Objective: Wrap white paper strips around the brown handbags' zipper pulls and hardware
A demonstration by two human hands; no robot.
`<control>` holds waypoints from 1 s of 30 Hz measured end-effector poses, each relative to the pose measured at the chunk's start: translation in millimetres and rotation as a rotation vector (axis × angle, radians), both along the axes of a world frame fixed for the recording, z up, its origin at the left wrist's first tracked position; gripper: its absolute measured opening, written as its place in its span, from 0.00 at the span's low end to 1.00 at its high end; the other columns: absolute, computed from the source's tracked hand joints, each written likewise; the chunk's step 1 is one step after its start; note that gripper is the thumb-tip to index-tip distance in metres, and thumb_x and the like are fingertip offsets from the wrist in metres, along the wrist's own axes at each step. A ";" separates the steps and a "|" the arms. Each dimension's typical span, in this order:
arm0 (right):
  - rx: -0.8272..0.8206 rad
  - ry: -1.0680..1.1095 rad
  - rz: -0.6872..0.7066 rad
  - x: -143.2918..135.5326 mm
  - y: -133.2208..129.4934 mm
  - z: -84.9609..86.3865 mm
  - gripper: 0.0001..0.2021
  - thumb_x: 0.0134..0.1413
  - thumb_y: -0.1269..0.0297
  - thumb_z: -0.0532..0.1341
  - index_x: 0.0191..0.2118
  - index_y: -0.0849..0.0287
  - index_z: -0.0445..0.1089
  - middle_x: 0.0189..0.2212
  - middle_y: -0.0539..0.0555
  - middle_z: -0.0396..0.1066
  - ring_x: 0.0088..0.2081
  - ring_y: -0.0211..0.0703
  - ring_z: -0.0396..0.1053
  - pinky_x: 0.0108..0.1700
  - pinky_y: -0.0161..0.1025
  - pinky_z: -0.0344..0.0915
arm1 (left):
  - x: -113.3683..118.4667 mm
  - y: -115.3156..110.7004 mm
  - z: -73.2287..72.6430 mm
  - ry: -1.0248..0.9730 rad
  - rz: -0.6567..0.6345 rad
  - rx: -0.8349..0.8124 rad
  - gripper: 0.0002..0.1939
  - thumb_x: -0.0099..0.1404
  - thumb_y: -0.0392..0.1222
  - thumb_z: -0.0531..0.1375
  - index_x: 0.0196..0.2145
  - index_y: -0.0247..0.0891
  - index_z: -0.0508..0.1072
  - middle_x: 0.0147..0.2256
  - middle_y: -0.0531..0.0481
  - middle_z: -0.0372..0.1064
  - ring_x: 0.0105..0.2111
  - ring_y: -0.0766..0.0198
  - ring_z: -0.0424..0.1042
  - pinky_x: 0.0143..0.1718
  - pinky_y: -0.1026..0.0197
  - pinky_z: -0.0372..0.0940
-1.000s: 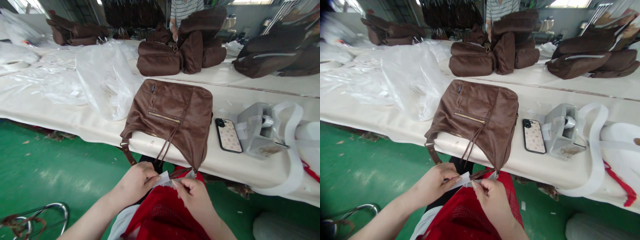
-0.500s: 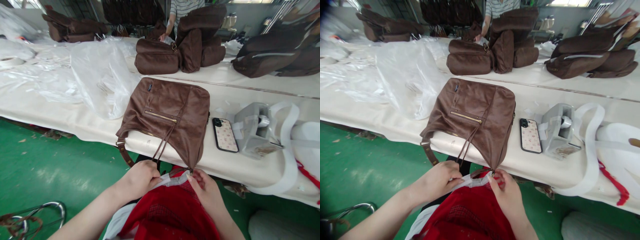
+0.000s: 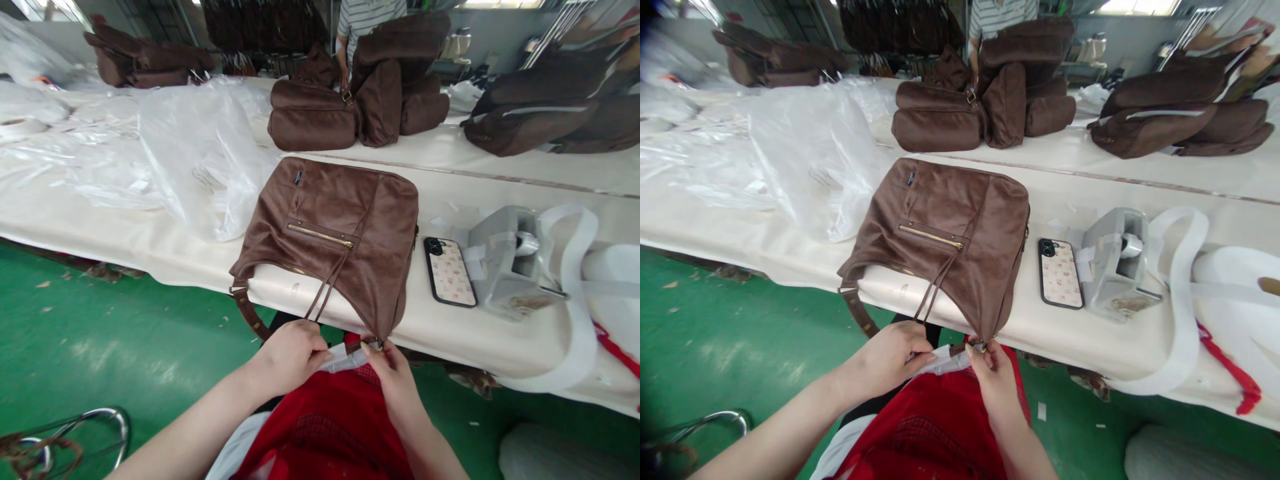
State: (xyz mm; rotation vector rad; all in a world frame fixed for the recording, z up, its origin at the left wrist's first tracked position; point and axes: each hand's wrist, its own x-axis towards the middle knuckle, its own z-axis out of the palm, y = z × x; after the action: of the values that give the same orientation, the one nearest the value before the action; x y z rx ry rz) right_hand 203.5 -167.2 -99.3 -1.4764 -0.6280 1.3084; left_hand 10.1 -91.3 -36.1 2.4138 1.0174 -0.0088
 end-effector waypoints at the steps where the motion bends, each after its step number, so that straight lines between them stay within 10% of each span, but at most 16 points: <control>1: 0.000 -0.009 0.004 0.5 -0.3 0.2 0.19 0.43 0.51 0.68 0.36 0.60 0.74 0.33 0.54 0.76 0.36 0.47 0.71 0.36 0.38 0.66 | 3.1 1.2 -1.1 -0.006 0.001 0.006 0.15 0.67 0.43 0.56 0.25 0.38 0.76 0.25 0.50 0.68 0.30 0.63 0.68 0.32 0.63 0.58; 14: 0.074 0.061 0.068 9.7 -7.9 0.8 0.17 0.47 0.51 0.67 0.37 0.59 0.73 0.36 0.54 0.76 0.39 0.48 0.72 0.45 0.42 0.66 | 43.9 9.3 -7.7 -0.090 0.042 0.005 0.14 0.66 0.43 0.56 0.27 0.39 0.78 0.29 0.49 0.72 0.33 0.60 0.71 0.37 0.62 0.62; 24: 0.108 0.034 0.122 13.8 -8.8 -1.2 0.15 0.50 0.52 0.65 0.37 0.58 0.72 0.33 0.53 0.75 0.37 0.47 0.71 0.43 0.40 0.66 | 56.9 9.3 -32.8 -0.353 0.073 -0.341 0.10 0.64 0.39 0.56 0.27 0.34 0.73 0.24 0.54 0.67 0.26 0.68 0.64 0.29 0.68 0.58; 30: 0.123 -0.380 0.119 18.4 -14.8 -7.5 0.21 0.51 0.48 0.63 0.44 0.59 0.69 0.36 0.57 0.74 0.37 0.49 0.72 0.42 0.43 0.68 | 60.5 12.7 -40.2 -0.556 0.170 -0.548 0.13 0.63 0.42 0.57 0.29 0.32 0.77 0.25 0.53 0.69 0.28 0.68 0.64 0.31 0.68 0.59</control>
State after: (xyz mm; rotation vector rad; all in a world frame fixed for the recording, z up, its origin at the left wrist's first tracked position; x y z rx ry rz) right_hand 222.0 -182.0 -106.8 -1.6173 -1.0382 1.0611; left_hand 70.6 -78.6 -76.4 1.6878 0.8160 0.3727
